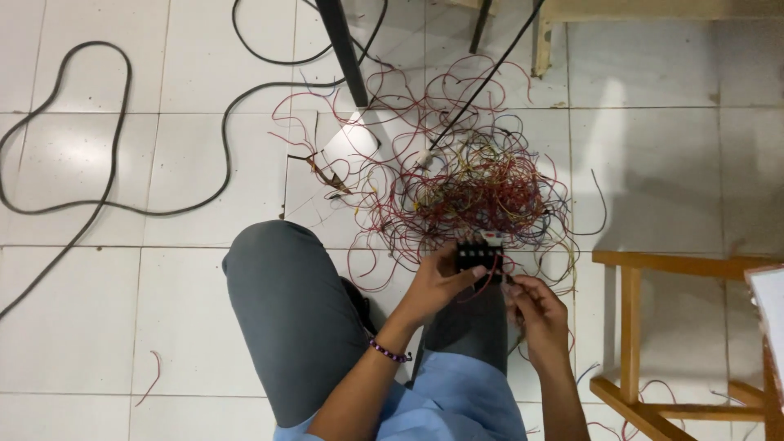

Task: Connecting multiple electrical wires to a terminal block using a manual screwdriver while sitting on the floor.

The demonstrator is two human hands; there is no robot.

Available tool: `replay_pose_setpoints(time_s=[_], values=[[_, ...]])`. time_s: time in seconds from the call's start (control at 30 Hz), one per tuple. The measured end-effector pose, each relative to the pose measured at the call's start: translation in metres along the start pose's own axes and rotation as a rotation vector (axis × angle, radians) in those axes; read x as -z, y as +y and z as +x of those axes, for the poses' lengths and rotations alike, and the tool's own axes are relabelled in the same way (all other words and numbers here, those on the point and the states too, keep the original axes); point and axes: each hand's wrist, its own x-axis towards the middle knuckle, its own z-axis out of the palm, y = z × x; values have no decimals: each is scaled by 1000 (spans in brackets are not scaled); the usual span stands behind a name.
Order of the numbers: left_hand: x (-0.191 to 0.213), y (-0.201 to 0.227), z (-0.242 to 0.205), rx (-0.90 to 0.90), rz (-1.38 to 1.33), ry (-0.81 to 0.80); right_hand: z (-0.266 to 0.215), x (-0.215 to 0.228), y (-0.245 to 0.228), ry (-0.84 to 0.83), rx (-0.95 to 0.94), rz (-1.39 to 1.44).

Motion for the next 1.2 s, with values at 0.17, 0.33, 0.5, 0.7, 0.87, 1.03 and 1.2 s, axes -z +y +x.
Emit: replay_pose_setpoints(time_s=[0.17,0.33,0.5,0.7,0.87,1.03,1.2], values=[[-4,10,-3,127,-444,92,-11,16,-11,7,135,133],[-1,8,-7,82,-529,25,-43,16,-42,74,104,131],[-8,38,-24,-49,-287,-7,-72,14,-55,-7,322,185],[-17,72,-48,-192,6,81,-109,6,-75,-89,393,288],[-32,102,-76,-153,-186,37,-132,-2,-88,-133,474,383],[-35,122,-91,-273,-162,-42,-153,-3,-98,-157,507,377],[-39,137,-101,-421,18,-59,-168,-7,-105,-209,577,325]])
